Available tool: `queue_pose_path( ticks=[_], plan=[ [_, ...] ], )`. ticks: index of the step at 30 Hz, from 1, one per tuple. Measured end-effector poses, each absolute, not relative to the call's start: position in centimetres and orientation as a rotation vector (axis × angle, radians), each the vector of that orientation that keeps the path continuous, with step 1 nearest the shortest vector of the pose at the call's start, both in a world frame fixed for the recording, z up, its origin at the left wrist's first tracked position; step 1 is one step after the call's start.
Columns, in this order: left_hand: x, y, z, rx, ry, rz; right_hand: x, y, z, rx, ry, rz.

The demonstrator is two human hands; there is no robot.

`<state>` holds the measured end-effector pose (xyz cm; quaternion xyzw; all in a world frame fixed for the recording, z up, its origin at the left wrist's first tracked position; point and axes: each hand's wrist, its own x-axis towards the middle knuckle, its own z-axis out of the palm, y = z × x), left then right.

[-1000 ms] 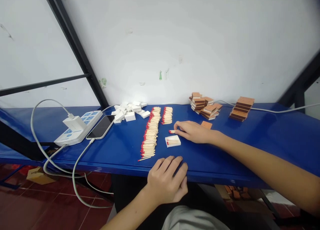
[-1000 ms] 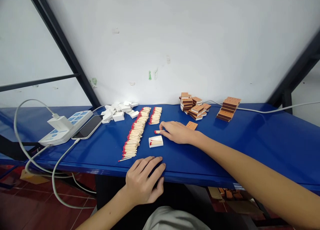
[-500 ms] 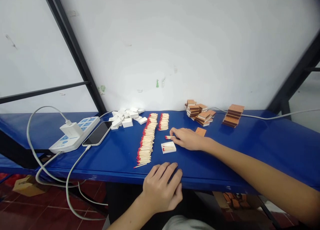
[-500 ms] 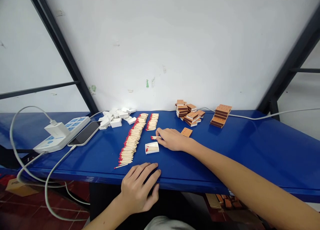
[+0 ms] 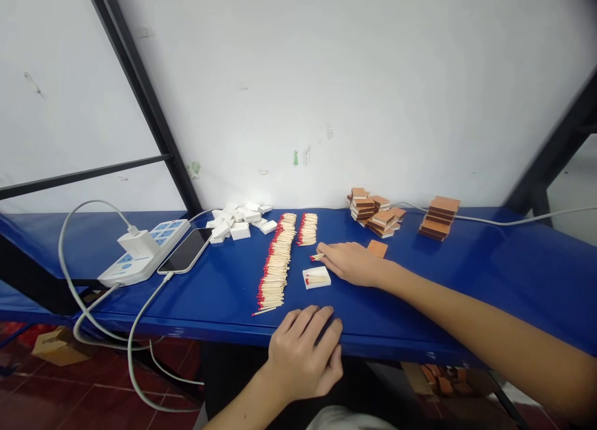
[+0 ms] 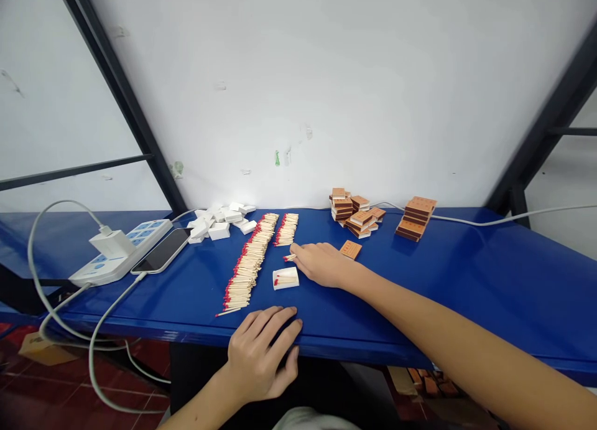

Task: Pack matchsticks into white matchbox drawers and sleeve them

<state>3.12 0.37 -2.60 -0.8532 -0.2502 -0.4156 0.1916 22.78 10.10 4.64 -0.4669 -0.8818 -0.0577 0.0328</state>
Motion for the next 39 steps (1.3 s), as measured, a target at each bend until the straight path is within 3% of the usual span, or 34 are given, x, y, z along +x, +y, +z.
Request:
queue_pose_path(
  ticks=[5,15,25,39],
  plan=[
    [3.14,0.34,-2.48,-2.394,-0.702,-1.167,22.66,9.85,4.74,-1.436,-2.736,-0.286],
    [3.21,0.21,-2.32,-2.396,-0.71,-1.167,22.55,10.08,4.99,-1.453,-2.715,-0.116],
    [3.11,0.09,-2.25,-2.398,-0.716,-1.158,22.78,10.11,5.05,-1.404,-2.788,-0.284],
    [3.14,0.11,-2.21,-2.397,-0.716,-1.15,23.06,10.05,5.17,-1.366,-2.737,-0.175]
  ],
)
